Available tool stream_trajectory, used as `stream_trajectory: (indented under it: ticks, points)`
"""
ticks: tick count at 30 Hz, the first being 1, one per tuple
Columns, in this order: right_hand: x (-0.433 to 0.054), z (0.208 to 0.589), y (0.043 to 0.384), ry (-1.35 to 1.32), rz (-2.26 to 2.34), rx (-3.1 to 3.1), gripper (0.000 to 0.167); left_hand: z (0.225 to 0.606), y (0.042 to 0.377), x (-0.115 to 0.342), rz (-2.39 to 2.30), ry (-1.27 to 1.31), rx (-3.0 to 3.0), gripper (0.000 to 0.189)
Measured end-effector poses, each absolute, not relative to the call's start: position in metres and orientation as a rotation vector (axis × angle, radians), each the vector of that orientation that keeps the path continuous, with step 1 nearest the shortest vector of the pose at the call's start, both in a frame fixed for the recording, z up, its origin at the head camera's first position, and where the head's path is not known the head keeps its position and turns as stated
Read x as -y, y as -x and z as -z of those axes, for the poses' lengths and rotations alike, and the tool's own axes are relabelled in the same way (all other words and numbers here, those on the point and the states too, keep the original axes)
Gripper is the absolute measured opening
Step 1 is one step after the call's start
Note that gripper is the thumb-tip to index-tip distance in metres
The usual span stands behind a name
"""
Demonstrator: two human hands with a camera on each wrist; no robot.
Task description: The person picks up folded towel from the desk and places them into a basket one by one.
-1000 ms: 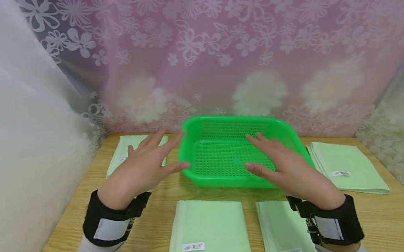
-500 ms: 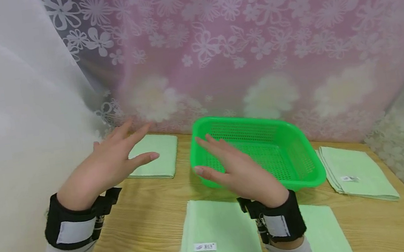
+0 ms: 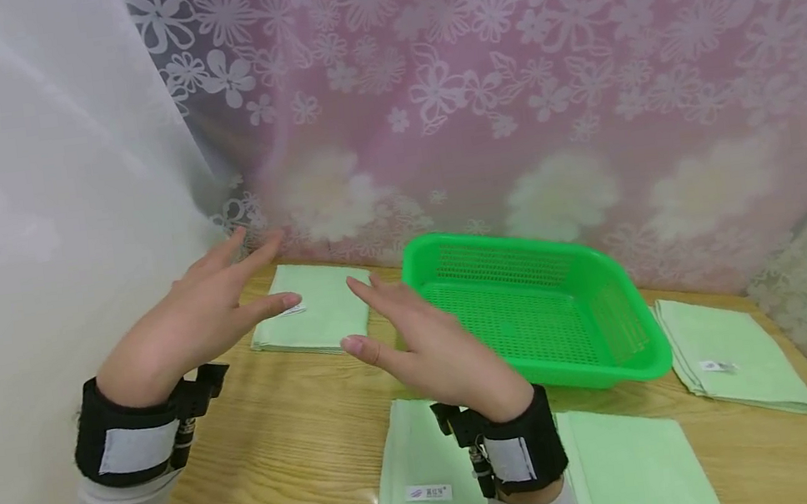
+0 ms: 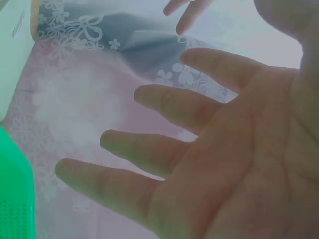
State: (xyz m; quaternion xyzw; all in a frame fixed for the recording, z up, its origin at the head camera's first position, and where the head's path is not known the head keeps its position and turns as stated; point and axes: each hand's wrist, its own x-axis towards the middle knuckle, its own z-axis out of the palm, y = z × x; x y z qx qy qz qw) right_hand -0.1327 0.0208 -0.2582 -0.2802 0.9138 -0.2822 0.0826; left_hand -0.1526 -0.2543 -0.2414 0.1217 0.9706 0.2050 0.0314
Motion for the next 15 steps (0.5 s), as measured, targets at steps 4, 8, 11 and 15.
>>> stream_trajectory:
  ticks: [4,8,11,15]
  points:
    - [-0.019,0.262,0.14,0.838,0.839,-2.743,0.071,0.242,0.158,0.257,-0.651,-0.385,-2.969,0.089]
    - [-0.015,0.266,0.148,0.831,0.841,-2.747,0.07,0.244,0.167,0.265,-0.671,-0.397,-2.961,0.088]
    - [-0.012,0.27,0.155,0.831,0.862,-2.735,0.07,0.246,0.174,0.27,-0.675,-0.394,-2.97,0.087]
    - [-0.007,0.274,0.167,0.841,0.887,-2.722,0.071,0.249,0.184,0.273,-0.693,-0.373,-2.995,0.086]
